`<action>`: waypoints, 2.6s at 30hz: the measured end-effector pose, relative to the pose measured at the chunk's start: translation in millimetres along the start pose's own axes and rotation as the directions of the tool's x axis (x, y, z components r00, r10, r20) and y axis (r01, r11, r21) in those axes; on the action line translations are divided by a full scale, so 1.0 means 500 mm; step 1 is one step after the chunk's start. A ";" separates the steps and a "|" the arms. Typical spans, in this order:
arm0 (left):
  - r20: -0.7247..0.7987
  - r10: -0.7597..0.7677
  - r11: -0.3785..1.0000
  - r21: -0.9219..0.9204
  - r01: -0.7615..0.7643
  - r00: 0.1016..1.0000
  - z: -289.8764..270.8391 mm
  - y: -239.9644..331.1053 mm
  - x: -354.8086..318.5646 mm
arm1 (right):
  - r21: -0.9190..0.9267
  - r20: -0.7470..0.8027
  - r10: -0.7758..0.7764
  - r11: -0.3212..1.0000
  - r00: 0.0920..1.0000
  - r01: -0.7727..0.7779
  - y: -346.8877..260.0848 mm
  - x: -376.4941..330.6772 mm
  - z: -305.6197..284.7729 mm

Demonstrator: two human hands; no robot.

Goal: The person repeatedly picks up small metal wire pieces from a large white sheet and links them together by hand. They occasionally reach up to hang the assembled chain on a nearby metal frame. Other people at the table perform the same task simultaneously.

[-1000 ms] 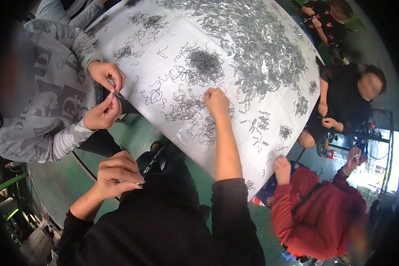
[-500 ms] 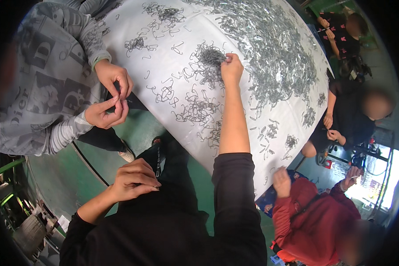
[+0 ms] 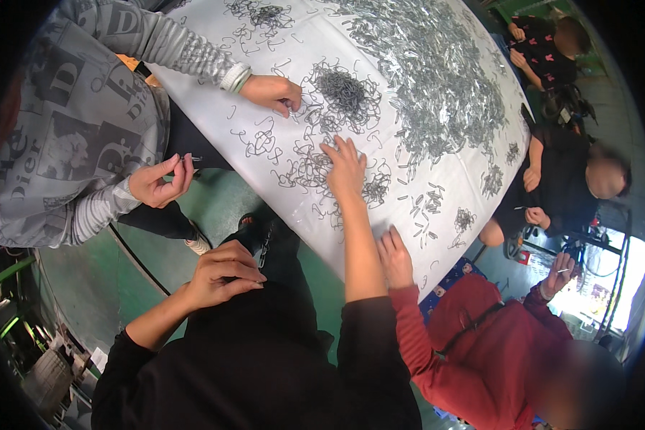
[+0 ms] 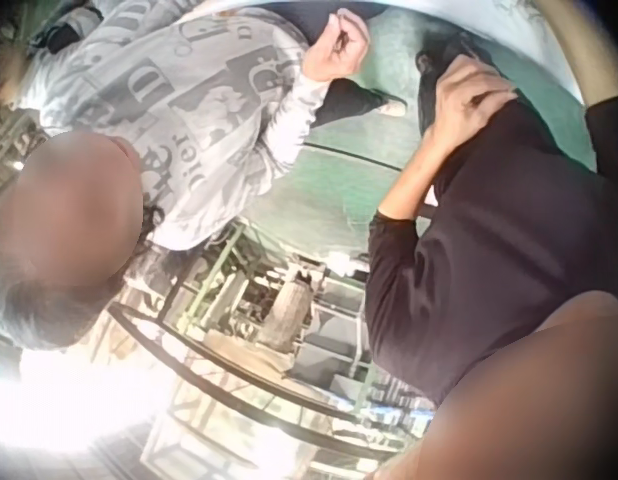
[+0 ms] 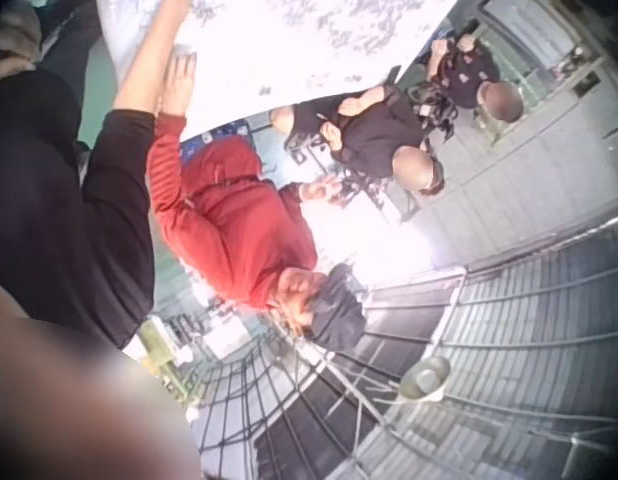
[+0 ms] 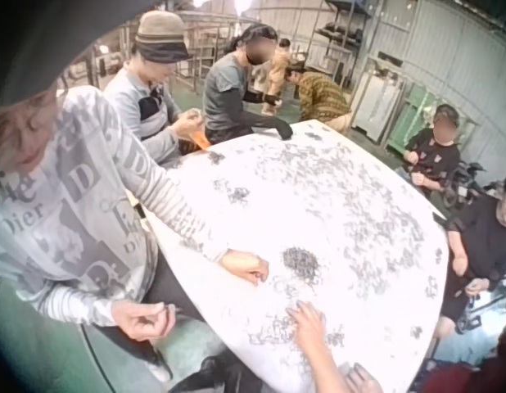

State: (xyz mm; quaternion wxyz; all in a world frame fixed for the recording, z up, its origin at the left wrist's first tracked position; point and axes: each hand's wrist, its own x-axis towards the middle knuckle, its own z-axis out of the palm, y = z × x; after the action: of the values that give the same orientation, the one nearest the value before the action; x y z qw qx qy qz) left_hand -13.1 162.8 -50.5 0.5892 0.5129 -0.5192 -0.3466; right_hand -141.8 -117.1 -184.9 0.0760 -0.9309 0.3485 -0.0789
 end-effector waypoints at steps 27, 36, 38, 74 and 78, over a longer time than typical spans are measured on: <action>-0.035 -0.017 0.999 0.027 0.018 0.999 0.005 -0.015 -0.052 | -0.036 0.253 0.530 0.841 0.809 -0.540 0.015 0.167 -0.038; -0.002 -0.043 0.999 0.023 0.043 0.999 -0.004 -0.017 -0.052 | -0.189 0.302 0.609 0.792 0.733 -0.580 -0.048 0.173 0.002; 0.010 -0.057 0.998 0.009 0.057 0.998 -0.005 -0.017 -0.051 | -0.074 0.295 0.563 0.819 0.772 -0.569 -0.032 0.155 -0.004; 0.094 -0.121 0.992 0.048 0.117 0.988 0.032 -0.015 -0.072 | 0.063 0.124 0.460 0.881 0.879 -0.469 -0.038 0.144 0.054; 0.087 -0.062 0.997 0.039 0.059 0.994 0.037 -0.019 -0.080 | 0.762 0.430 0.437 0.293 0.790 -0.577 0.023 0.075 0.007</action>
State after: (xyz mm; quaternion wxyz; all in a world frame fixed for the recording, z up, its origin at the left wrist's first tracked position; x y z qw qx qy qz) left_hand -38.7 193.8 -71.0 0.5454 0.5234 -0.5352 -0.3770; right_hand -120.6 -150.1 -186.9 0.5786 -0.6027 0.5289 -0.1495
